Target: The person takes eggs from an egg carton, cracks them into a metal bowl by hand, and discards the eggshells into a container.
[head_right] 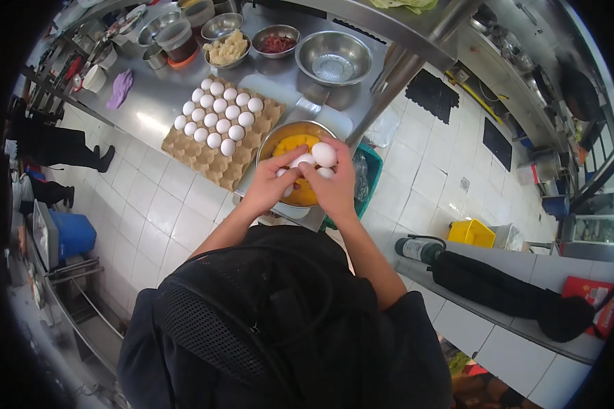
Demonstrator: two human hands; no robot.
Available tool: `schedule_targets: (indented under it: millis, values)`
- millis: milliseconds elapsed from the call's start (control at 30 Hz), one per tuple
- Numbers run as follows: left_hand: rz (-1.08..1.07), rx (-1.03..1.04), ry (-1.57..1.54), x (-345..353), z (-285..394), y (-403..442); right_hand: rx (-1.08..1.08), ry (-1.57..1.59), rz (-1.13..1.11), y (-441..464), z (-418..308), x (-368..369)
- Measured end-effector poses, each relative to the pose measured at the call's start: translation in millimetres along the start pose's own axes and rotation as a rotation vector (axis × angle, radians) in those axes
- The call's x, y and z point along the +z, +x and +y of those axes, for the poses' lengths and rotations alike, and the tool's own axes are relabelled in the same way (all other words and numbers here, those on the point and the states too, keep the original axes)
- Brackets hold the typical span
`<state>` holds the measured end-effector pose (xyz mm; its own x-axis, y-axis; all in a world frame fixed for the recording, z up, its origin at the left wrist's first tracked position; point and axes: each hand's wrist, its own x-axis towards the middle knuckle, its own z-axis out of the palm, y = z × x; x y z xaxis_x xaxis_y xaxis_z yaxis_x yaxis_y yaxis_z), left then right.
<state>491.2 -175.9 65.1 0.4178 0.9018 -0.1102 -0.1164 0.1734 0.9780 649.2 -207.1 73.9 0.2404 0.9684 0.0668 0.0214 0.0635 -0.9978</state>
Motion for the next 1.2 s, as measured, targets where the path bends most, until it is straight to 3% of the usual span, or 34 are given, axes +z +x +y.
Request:
schedule_targets:
  millis: [100,233,400,533,600,633,700,800,933,967,1000,1033,1100,1133,1167,1200]
  values:
    - [0.008,-0.006,0.107,-7.6,-2.3,7.2,-0.011,-0.081,-0.109,3.5,1.3,-3.5]
    - [-0.046,-0.068,0.202,-8.3,3.8,22.8,-0.071,-0.196,-0.068,17.1,13.9,-1.1]
    - [0.062,-0.214,0.030,-3.5,0.7,33.0,-0.107,-0.306,-0.017,23.8,15.2,4.9]
    - [0.017,-0.169,0.062,-13.2,15.5,31.8,-0.118,-0.326,-0.010,25.6,5.3,-1.0]
    - [-0.062,-0.079,0.489,-19.0,39.5,24.5,-0.244,-0.294,-0.055,24.9,-4.1,-7.7]
    - [-0.079,-0.074,0.497,-20.1,42.2,23.1,-0.245,-0.293,-0.036,23.7,-8.7,-10.2]
    - [-0.111,0.700,0.760,-21.6,47.2,24.6,-0.578,-0.387,-0.079,21.9,-18.7,-15.7]
    - [-0.179,0.791,0.809,-16.7,63.9,28.4,-0.752,-0.468,-0.078,20.9,-35.7,-22.2]
    - [-0.200,0.835,0.812,19.6,85.2,41.2,-0.807,-0.374,0.081,24.3,-39.9,-35.1]
    - [-0.206,0.801,0.766,34.3,88.2,45.2,-0.773,-0.384,0.234,21.3,-39.6,-41.9]
    - [-0.224,0.903,0.782,46.6,83.7,56.0,-0.737,-0.391,0.381,18.6,-38.7,-49.3]
    - [-0.213,0.903,0.778,60.3,81.8,60.4,-0.740,-0.394,0.371,14.6,-35.2,-57.2]
    - [-0.476,0.447,0.481,84.7,77.4,65.7,-0.410,-0.039,0.520,3.7,-19.5,-78.0]
    - [-0.517,0.524,0.535,89.4,58.5,75.0,-0.409,-0.044,0.513,0.2,-4.1,-92.0]
    - [-0.516,0.522,0.530,90.5,60.0,73.4,-0.231,-0.088,0.488,-4.0,17.7,-107.8]
    - [-0.478,0.210,0.428,87.5,63.9,68.9,-0.048,-0.128,0.470,-11.5,37.3,-121.2]
